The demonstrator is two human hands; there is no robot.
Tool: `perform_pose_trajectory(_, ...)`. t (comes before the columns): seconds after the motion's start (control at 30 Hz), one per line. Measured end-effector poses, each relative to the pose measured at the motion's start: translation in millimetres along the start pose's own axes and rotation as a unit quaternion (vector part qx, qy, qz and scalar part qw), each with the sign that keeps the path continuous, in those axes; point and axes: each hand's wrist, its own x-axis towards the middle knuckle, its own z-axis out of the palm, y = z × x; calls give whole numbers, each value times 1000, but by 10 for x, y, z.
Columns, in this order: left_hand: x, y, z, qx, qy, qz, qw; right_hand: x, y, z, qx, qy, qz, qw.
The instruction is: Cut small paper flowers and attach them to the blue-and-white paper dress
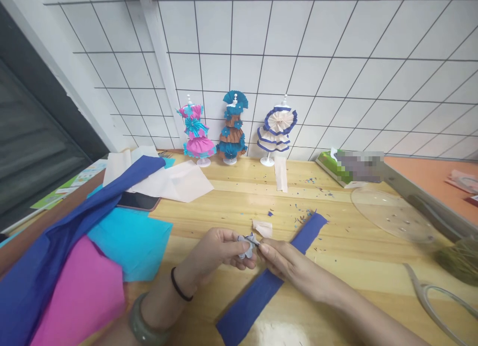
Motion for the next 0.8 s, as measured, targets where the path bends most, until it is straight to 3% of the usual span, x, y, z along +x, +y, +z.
perform_pose_trajectory(0.8,21,-35,-17,-6,-6,8,1000,15,-15,17,7,3,-20,1000)
